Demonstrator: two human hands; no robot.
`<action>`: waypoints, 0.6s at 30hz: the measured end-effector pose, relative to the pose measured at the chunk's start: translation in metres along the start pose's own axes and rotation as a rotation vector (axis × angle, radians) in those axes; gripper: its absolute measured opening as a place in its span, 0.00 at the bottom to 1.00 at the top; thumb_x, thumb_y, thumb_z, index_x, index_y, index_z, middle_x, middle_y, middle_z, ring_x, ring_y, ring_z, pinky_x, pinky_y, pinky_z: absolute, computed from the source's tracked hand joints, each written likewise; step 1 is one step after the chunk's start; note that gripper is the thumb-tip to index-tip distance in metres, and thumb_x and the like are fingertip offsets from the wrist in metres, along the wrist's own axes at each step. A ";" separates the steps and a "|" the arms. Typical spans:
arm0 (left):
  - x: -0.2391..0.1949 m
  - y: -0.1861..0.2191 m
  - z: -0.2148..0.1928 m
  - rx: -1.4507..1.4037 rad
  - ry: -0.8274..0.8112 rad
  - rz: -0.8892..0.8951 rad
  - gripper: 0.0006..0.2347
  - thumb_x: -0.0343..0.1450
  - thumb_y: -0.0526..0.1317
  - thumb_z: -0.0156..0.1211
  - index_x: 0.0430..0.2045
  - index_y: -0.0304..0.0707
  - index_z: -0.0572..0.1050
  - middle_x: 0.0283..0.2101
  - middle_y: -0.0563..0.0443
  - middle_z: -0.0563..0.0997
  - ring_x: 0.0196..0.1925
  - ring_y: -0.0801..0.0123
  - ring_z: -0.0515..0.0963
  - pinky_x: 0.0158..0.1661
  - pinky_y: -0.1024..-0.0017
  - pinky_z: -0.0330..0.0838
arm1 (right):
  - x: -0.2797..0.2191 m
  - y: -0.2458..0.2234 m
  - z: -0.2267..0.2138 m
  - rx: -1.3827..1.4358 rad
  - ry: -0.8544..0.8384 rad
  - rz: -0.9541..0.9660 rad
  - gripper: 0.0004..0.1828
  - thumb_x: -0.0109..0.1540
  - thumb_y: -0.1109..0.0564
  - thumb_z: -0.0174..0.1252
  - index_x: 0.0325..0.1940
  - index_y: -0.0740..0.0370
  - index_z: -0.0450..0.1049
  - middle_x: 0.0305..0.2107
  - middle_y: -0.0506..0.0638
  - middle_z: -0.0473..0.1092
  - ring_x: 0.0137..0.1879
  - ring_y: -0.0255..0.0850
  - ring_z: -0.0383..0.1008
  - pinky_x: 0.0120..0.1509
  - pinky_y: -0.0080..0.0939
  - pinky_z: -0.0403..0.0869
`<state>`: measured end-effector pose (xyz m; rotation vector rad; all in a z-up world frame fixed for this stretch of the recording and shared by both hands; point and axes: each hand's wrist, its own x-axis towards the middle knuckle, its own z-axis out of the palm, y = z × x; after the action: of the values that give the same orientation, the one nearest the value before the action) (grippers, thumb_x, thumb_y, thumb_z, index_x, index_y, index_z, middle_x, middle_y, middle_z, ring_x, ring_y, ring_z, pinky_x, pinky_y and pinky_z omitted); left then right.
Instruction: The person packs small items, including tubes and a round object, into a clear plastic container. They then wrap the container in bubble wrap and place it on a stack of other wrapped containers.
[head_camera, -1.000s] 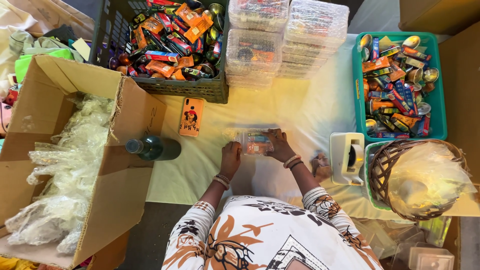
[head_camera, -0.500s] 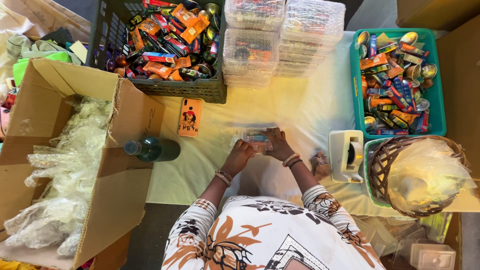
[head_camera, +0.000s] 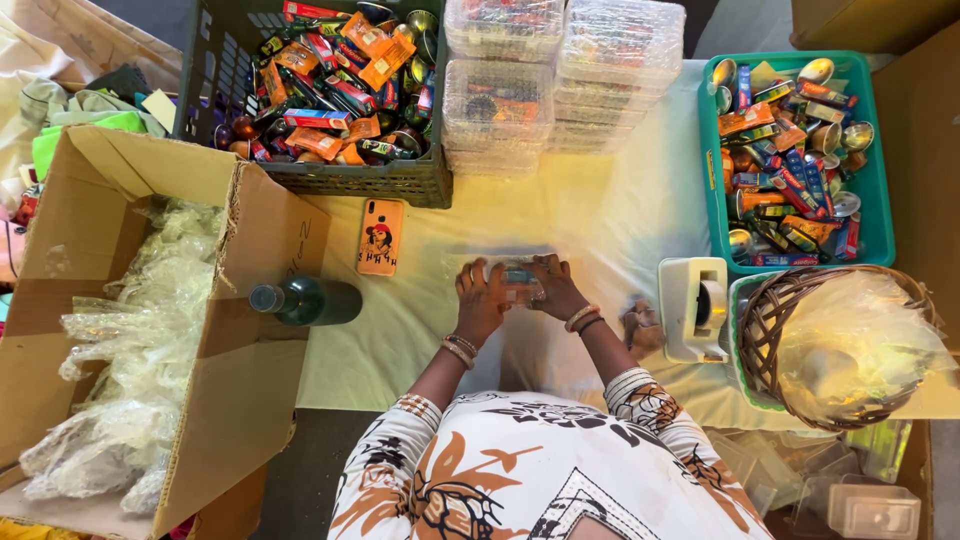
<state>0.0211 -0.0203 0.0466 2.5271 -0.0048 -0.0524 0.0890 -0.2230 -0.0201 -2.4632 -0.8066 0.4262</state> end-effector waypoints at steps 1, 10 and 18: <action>0.001 -0.001 -0.001 0.000 0.000 -0.001 0.33 0.58 0.34 0.73 0.61 0.40 0.67 0.64 0.35 0.62 0.69 0.38 0.57 0.65 0.43 0.48 | -0.001 0.001 0.002 0.000 -0.001 0.000 0.54 0.44 0.50 0.76 0.73 0.48 0.61 0.66 0.56 0.58 0.69 0.53 0.54 0.70 0.53 0.57; 0.007 -0.043 0.040 0.168 -0.077 0.268 0.38 0.63 0.41 0.70 0.70 0.40 0.58 0.74 0.45 0.58 0.78 0.52 0.50 0.73 0.46 0.37 | 0.000 0.003 0.002 -0.012 0.044 -0.002 0.50 0.45 0.50 0.75 0.70 0.48 0.63 0.64 0.56 0.60 0.69 0.53 0.55 0.72 0.53 0.57; 0.006 -0.041 0.036 0.178 -0.106 0.231 0.36 0.65 0.43 0.68 0.70 0.41 0.60 0.73 0.47 0.60 0.77 0.54 0.54 0.73 0.51 0.44 | -0.016 -0.001 -0.024 0.559 0.105 0.061 0.32 0.56 0.60 0.66 0.65 0.51 0.69 0.58 0.54 0.60 0.65 0.47 0.64 0.58 0.45 0.77</action>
<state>0.0257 -0.0078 -0.0072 2.6802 -0.3574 -0.0963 0.0864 -0.2409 0.0021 -1.9717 -0.4853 0.4658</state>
